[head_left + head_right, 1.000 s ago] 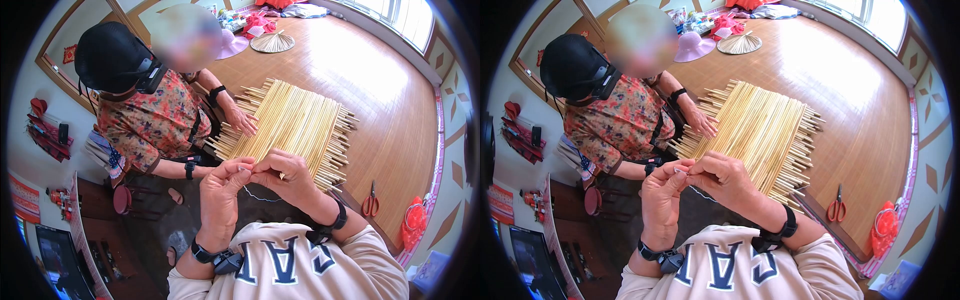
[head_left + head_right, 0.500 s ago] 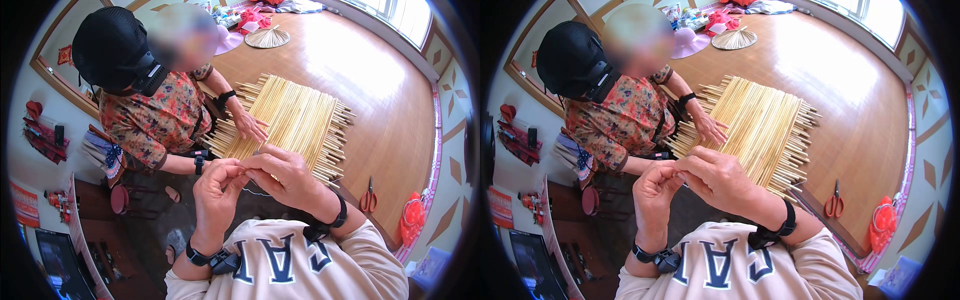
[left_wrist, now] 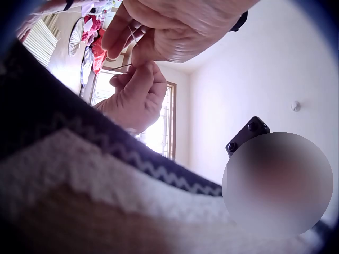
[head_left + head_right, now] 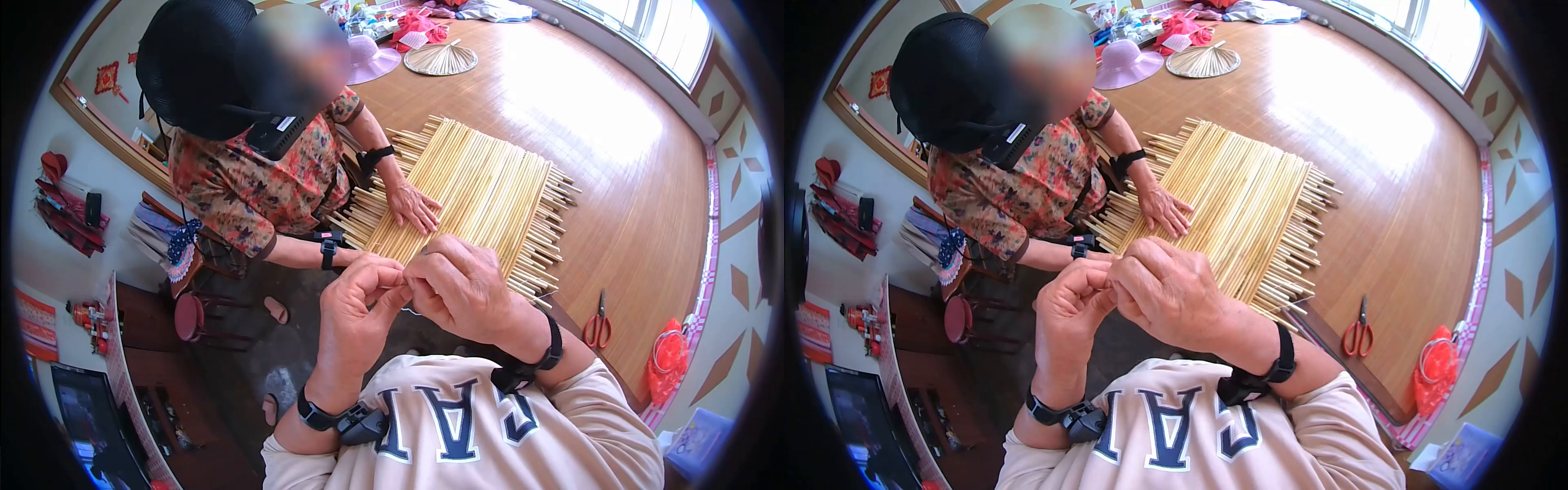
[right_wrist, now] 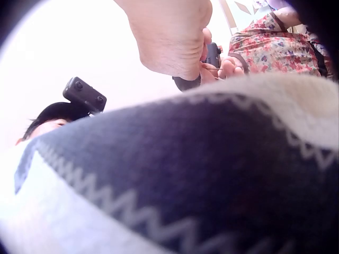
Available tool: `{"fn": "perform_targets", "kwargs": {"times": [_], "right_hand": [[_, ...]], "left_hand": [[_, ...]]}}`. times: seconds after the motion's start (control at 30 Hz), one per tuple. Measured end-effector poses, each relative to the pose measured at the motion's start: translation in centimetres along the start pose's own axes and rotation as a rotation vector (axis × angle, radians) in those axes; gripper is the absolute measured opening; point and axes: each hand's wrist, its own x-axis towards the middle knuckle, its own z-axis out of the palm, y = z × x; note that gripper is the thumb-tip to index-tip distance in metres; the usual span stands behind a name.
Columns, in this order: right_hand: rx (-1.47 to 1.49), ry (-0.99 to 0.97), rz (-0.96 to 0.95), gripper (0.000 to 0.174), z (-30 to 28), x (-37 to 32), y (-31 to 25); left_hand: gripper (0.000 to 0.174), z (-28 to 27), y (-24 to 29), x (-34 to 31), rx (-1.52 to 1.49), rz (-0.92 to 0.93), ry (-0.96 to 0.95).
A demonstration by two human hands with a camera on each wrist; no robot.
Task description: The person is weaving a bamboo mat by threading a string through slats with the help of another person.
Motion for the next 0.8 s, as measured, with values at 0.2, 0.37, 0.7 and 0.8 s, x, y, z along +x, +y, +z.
{"fn": "perform_targets", "kwargs": {"times": [0.2,0.37,0.7,0.8], "right_hand": [[0.240,0.003,0.180,0.010,-0.3,-0.2,0.1],[0.767,-0.109,0.684,0.010,-0.2,-0.8,0.5],[0.266,-0.051,0.135,0.009,-0.7,-0.6,0.4],[0.239,0.032,0.214,0.013,-0.7,-0.9,0.8]], "left_hand": [[0.008,0.4,0.5,-0.3,-0.125,-0.084,-0.003],[0.006,0.6,1.1,-0.5,-0.192,-0.164,0.043],[0.008,0.5,0.6,-0.6,-0.092,-0.128,0.004],[0.007,0.5,1.1,-0.7,-0.233,-0.237,-0.016]]}}
